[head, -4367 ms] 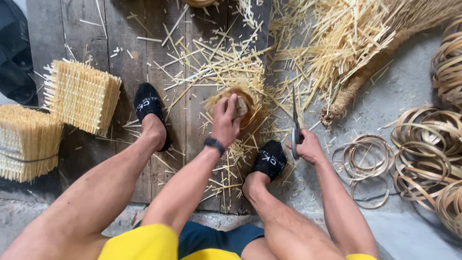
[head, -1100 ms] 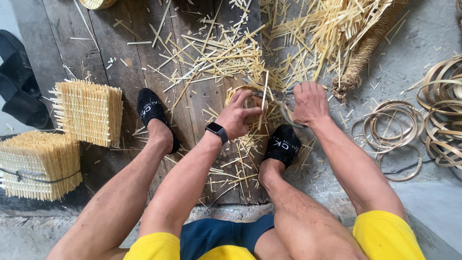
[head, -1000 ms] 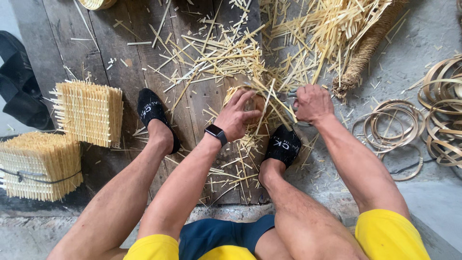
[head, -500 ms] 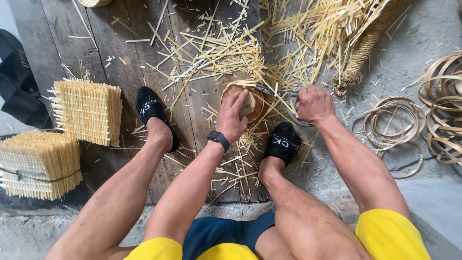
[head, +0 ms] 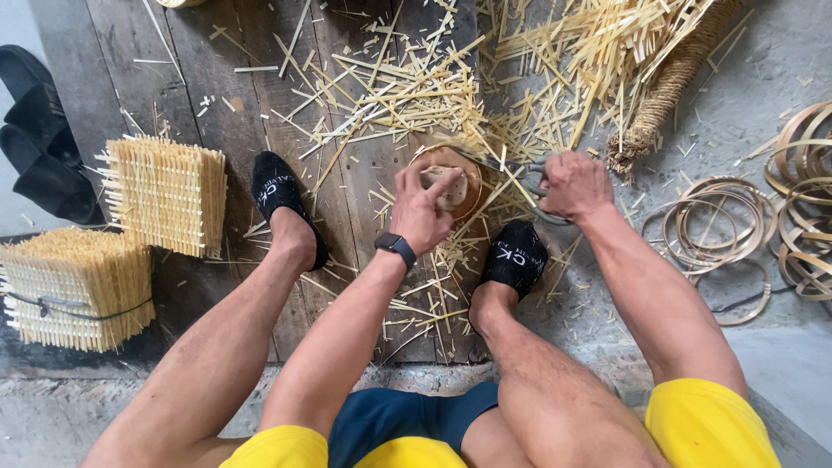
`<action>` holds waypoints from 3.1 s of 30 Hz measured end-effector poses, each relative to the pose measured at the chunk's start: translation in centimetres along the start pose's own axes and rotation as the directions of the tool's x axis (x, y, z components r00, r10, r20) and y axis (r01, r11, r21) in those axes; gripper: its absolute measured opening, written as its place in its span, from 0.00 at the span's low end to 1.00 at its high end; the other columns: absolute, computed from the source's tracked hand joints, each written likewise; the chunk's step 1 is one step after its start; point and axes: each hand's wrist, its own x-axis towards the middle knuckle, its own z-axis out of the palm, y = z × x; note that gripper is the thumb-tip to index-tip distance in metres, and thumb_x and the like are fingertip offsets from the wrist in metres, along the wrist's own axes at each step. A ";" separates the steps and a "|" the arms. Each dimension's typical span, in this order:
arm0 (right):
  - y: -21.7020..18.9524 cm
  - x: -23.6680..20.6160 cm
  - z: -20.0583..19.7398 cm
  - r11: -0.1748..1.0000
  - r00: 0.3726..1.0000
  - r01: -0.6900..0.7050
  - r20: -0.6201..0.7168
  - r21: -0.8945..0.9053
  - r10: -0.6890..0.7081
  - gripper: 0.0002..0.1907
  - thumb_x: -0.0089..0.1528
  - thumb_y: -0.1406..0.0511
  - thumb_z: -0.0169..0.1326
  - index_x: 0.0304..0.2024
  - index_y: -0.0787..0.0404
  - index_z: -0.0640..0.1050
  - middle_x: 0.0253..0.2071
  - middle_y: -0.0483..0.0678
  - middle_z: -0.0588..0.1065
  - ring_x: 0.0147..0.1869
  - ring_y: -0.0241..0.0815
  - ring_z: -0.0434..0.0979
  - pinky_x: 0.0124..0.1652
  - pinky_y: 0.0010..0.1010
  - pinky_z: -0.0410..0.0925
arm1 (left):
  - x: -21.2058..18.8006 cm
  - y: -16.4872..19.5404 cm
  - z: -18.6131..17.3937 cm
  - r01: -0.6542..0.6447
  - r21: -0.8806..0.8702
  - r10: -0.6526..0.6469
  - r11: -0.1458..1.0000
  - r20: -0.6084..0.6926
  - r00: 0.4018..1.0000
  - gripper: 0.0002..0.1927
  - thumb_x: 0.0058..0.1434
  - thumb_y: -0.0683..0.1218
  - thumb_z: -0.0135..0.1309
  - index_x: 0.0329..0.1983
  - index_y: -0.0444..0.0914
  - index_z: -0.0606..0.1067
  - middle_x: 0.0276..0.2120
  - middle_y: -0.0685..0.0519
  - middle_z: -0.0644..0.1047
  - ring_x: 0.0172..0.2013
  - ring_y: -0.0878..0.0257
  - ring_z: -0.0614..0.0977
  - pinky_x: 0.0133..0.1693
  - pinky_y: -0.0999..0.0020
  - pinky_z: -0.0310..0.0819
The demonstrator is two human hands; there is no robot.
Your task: The person sits on the floor of a bamboo craft workshop and assembles woven bamboo baskets. They hold a woven bamboo panel over a round wooden form, trim the panel edges with scissors, fit a bent bamboo rim ring around the panel, press the panel and rim together, and place the finished basket onto a pile of completed baskets.
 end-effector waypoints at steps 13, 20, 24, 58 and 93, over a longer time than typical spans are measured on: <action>-0.5 1.7 -1.5 0.999 0.984 -0.044 0.172 0.022 0.040 0.07 0.62 0.63 0.52 0.33 0.61 0.74 0.28 0.51 0.71 0.27 0.41 0.70 0.28 0.37 0.71 | 0.6 -0.6 -0.3 -0.169 0.006 0.168 0.986 0.071 0.983 0.32 0.40 0.34 0.60 0.49 0.53 0.83 0.67 0.45 0.61 0.66 0.40 0.61 0.68 0.48 0.60; 1.0 -0.2 -0.4 0.993 0.980 0.032 -0.199 0.118 -0.008 0.13 0.57 0.59 0.56 0.33 0.62 0.74 0.28 0.51 0.70 0.27 0.42 0.68 0.29 0.37 0.69 | 0.6 0.4 -1.0 -0.125 -0.120 0.134 0.985 0.066 0.989 0.27 0.39 0.36 0.62 0.43 0.50 0.85 0.64 0.44 0.60 0.66 0.39 0.59 0.67 0.49 0.59; -1.3 -0.3 -0.8 0.998 0.964 0.067 -0.259 -0.002 -0.065 0.16 0.46 0.58 0.55 0.31 0.61 0.72 0.28 0.49 0.69 0.29 0.41 0.67 0.31 0.33 0.68 | 1.3 0.4 -1.3 -0.210 -0.082 0.222 0.974 0.176 0.959 0.27 0.34 0.35 0.61 0.39 0.50 0.85 0.64 0.46 0.62 0.67 0.42 0.60 0.68 0.53 0.60; -7.8 1.0 -4.4 -0.004 0.865 -0.500 0.499 0.866 0.054 0.11 0.60 0.63 0.63 0.42 0.63 0.84 0.33 0.49 0.82 0.33 0.37 0.81 0.35 0.29 0.77 | 3.2 -4.0 2.1 0.561 -0.797 -0.549 0.224 0.372 0.748 0.16 0.61 0.42 0.62 0.50 0.30 0.81 0.40 0.46 0.84 0.38 0.61 0.84 0.40 0.67 0.81; -12.4 -2.5 -11.4 0.560 0.918 0.331 -0.396 0.759 -0.006 0.13 0.56 0.76 0.61 0.42 0.61 0.84 0.34 0.49 0.80 0.39 0.45 0.79 0.41 0.32 0.73 | -3.4 1.0 -1.5 -0.074 -0.613 0.002 0.786 -0.118 0.993 0.14 0.60 0.38 0.62 0.49 0.37 0.82 0.44 0.48 0.85 0.42 0.64 0.87 0.45 0.70 0.82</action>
